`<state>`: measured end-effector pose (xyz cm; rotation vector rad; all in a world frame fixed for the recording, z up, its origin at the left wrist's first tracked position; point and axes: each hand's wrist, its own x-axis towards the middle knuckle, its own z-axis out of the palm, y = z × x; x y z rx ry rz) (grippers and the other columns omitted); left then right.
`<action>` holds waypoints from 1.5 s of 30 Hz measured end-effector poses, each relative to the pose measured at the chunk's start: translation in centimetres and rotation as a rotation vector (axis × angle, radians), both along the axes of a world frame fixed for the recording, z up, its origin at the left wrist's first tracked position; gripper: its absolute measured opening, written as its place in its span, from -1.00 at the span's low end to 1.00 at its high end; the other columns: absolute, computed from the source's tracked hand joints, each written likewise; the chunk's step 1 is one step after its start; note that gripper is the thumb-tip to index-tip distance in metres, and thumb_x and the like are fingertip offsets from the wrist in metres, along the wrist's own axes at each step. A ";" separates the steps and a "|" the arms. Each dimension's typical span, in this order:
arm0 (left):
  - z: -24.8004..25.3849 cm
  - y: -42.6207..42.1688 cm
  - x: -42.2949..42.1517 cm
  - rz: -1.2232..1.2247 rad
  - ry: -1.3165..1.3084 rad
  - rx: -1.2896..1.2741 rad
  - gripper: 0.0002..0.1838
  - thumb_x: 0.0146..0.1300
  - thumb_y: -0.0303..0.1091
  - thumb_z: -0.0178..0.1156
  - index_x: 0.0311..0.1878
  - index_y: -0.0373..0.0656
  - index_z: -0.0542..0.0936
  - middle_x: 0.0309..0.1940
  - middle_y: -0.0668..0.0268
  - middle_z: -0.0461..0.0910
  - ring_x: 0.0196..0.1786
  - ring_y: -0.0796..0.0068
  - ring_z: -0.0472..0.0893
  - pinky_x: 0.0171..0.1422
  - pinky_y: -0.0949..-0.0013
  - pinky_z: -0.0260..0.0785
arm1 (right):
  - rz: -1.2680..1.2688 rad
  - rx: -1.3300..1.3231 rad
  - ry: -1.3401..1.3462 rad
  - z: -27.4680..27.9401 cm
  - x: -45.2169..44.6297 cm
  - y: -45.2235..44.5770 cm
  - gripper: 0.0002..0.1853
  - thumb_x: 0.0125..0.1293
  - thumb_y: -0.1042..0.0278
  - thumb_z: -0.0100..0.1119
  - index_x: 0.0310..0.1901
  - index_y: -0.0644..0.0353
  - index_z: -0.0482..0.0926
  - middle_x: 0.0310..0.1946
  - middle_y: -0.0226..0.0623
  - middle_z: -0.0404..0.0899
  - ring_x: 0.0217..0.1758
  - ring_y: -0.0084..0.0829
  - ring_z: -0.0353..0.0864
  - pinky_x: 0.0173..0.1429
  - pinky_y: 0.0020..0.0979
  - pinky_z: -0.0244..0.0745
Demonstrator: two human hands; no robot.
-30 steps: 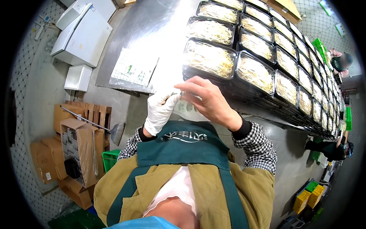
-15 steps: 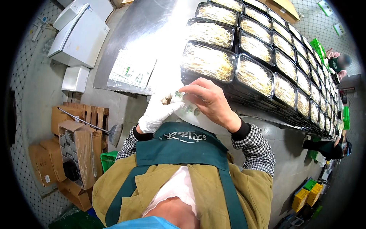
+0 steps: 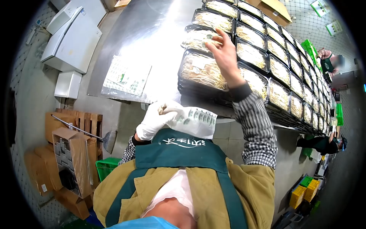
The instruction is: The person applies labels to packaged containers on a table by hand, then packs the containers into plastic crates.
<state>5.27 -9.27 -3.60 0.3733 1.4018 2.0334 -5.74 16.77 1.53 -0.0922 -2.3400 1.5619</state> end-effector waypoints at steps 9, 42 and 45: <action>-0.6 -2.9 -1.4 0.113 0.062 0.093 -0.69 0.10 -0.61 0.06 -0.04 -0.35 0.48 -0.05 0.17 0.58 -0.08 0.56 0.56 -0.01 0.45 0.44 | -0.175 0.942 0.169 -4.2 -5.9 -0.6 -0.38 0.06 0.57 0.15 0.21 0.33 0.24 -0.11 -0.03 0.47 -0.23 -0.29 0.58 -0.17 -0.31 0.55; 1.1 -3.3 -5.2 1.006 0.096 -0.003 -0.88 0.16 -0.67 0.14 -0.26 -0.27 0.58 -0.25 0.29 0.63 -0.20 0.60 0.56 -0.09 0.53 0.42 | -0.507 0.852 -0.136 -5.6 -31.1 15.0 -0.73 0.02 0.18 0.13 -0.46 0.23 0.66 -0.36 0.03 0.63 -0.21 0.02 0.61 -0.07 -0.16 0.51; 0.7 -2.9 -4.8 1.044 0.081 -0.014 -0.88 0.16 -0.68 0.14 -0.28 -0.28 0.59 -0.22 0.30 0.62 -0.18 0.60 0.55 -0.05 0.51 0.41 | -0.486 0.932 -0.079 -4.8 -30.2 15.2 -0.63 0.09 0.23 0.07 -0.18 0.39 0.47 -0.26 0.09 0.58 -0.18 0.11 0.58 -0.10 -0.10 0.50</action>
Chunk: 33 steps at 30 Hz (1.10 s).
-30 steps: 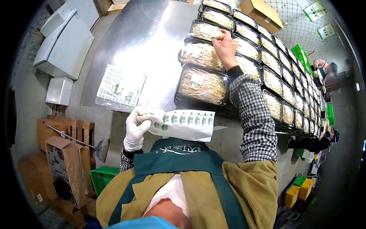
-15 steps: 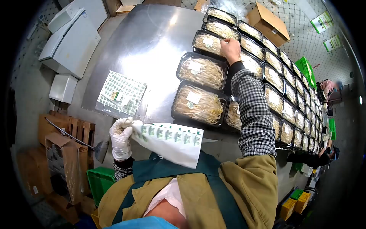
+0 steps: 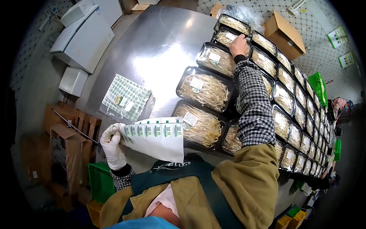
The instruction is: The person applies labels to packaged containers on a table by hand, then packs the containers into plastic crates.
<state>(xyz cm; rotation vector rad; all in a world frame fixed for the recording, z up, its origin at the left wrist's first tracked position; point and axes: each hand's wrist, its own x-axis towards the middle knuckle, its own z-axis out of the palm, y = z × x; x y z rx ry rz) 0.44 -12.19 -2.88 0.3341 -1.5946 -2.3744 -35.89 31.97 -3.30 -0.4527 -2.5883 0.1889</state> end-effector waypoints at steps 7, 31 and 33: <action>1.4 1.3 -1.7 0.072 -0.007 -0.006 -0.75 0.06 -0.69 0.19 -0.15 -0.30 0.55 -0.20 0.28 0.60 -0.19 0.54 0.58 -0.03 0.49 0.44 | 0.588 0.135 -0.262 2.6 7.8 -3.0 -0.21 -0.03 -0.31 0.28 0.11 0.15 0.47 -0.04 -0.05 0.48 0.06 -0.15 0.48 0.11 -0.19 0.39; 4.4 2.5 -2.2 0.040 0.341 -0.822 -0.90 0.17 -0.47 0.27 -0.28 -0.30 0.61 -0.48 0.26 0.56 -0.45 0.45 0.52 -0.36 0.43 0.35 | 1.073 -0.309 0.091 12.8 25.6 -14.7 -0.64 0.01 0.31 0.42 -0.20 0.25 0.50 -0.33 -0.26 0.54 -0.25 -0.50 0.52 -0.18 -0.46 0.51; 4.9 3.2 -2.4 -0.007 0.408 -0.815 -0.90 0.16 -0.46 0.26 -0.29 -0.28 0.61 -0.51 0.26 0.53 -0.48 0.39 0.50 -0.38 0.40 0.34 | 1.236 -0.142 0.145 14.7 26.3 -17.2 -0.49 0.00 0.27 0.41 -0.02 0.26 0.46 -0.16 -0.15 0.53 -0.07 -0.34 0.51 -0.02 -0.34 0.46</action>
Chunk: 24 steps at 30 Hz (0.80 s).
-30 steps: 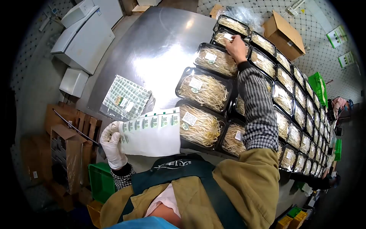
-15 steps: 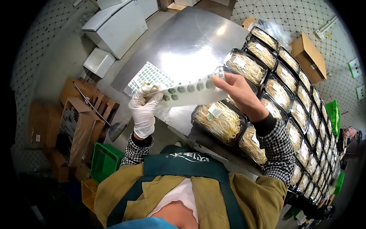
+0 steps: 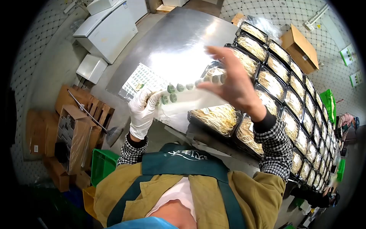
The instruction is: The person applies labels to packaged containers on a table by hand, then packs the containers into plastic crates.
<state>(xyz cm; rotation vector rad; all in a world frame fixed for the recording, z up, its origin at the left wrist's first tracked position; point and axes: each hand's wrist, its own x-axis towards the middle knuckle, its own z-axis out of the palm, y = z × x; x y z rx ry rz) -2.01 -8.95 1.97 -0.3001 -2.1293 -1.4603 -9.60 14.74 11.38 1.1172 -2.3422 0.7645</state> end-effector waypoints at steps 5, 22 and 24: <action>2.0 1.2 0.0 -0.068 -0.045 -0.009 -0.88 0.18 -0.44 0.25 -0.25 -0.27 0.60 -0.50 0.26 0.55 -0.48 0.41 0.50 -0.38 0.40 0.35 | 0.233 0.340 0.056 1.0 1.0 -2.7 -0.73 0.17 0.32 0.21 -0.06 0.09 0.55 -0.24 -0.39 0.54 -0.13 -0.46 0.51 0.12 -0.29 0.31; -2.0 -1.9 1.9 0.101 -0.396 0.334 -0.93 0.16 -0.59 0.15 -0.44 -0.33 0.52 -0.55 0.41 0.47 -0.47 0.66 0.39 -0.37 0.56 0.23 | -0.856 -0.562 -0.406 -10.3 -34.2 23.4 -0.27 -0.03 0.43 0.37 0.24 0.31 0.31 0.11 -0.05 0.47 0.14 -0.20 0.49 0.19 -0.33 0.40; -3.9 -3.3 2.9 0.197 -0.413 0.331 -0.90 0.19 -0.54 0.15 -0.44 -0.31 0.51 -0.54 0.44 0.45 -0.47 0.68 0.37 -0.38 0.57 0.21 | -0.942 -0.518 -0.306 -11.3 -37.0 23.0 -0.30 0.01 0.48 0.33 0.23 0.30 0.27 0.06 -0.05 0.45 0.10 -0.20 0.48 0.12 -0.27 0.42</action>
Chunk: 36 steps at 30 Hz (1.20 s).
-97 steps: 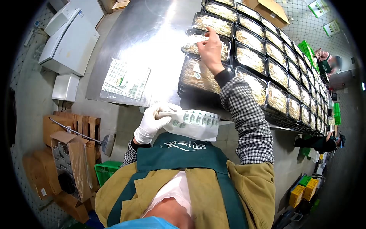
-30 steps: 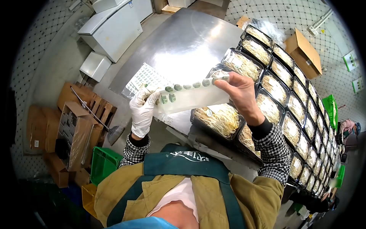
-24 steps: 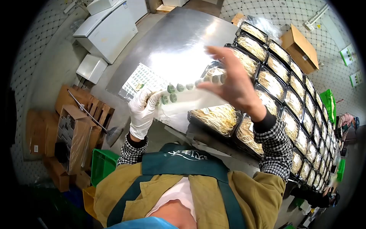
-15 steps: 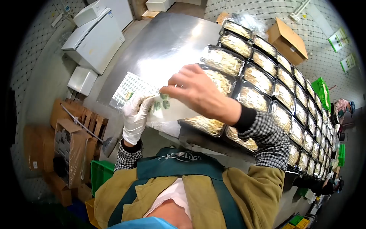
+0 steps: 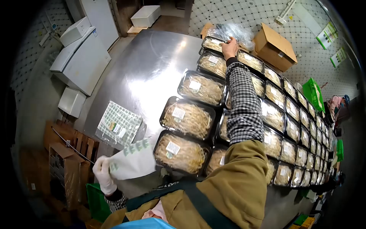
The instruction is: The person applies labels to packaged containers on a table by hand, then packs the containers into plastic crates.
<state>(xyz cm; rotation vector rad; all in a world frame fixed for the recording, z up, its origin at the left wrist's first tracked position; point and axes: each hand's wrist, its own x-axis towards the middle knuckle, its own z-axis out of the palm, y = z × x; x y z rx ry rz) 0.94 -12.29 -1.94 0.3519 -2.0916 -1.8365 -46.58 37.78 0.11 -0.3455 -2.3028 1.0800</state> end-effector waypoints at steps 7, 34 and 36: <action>-1.5 0.6 0.6 0.097 -0.071 0.103 -0.80 0.25 -0.33 0.23 -0.41 -0.25 0.52 -0.56 0.51 0.40 -0.54 0.76 0.31 -0.48 0.64 0.13 | -0.137 0.424 0.015 -3.4 -3.2 -2.0 -0.41 0.04 0.51 0.18 0.17 0.27 0.29 0.01 -0.02 0.45 0.01 -0.07 0.47 0.09 -0.15 0.40; 2.0 3.4 -3.5 -0.231 0.106 0.052 -0.78 0.26 -0.31 0.22 -0.40 -0.26 0.50 -0.57 0.48 0.43 -0.59 0.76 0.34 -0.57 0.66 0.13 | -0.148 0.074 -0.241 -1.6 16.9 11.1 -0.74 0.02 0.21 0.21 -0.51 0.27 0.66 -0.62 -0.14 0.61 -0.48 -0.29 0.64 -0.32 -0.34 0.48; 2.1 4.6 -4.2 -0.236 0.161 0.070 -0.78 0.24 -0.31 0.25 -0.38 -0.27 0.52 -0.56 0.46 0.47 -0.54 0.76 0.38 -0.50 0.68 0.18 | -0.200 0.184 -0.245 -2.7 17.5 10.4 -0.76 0.01 0.22 0.20 -0.52 0.23 0.67 -0.64 -0.16 0.60 -0.50 -0.24 0.63 -0.32 -0.31 0.48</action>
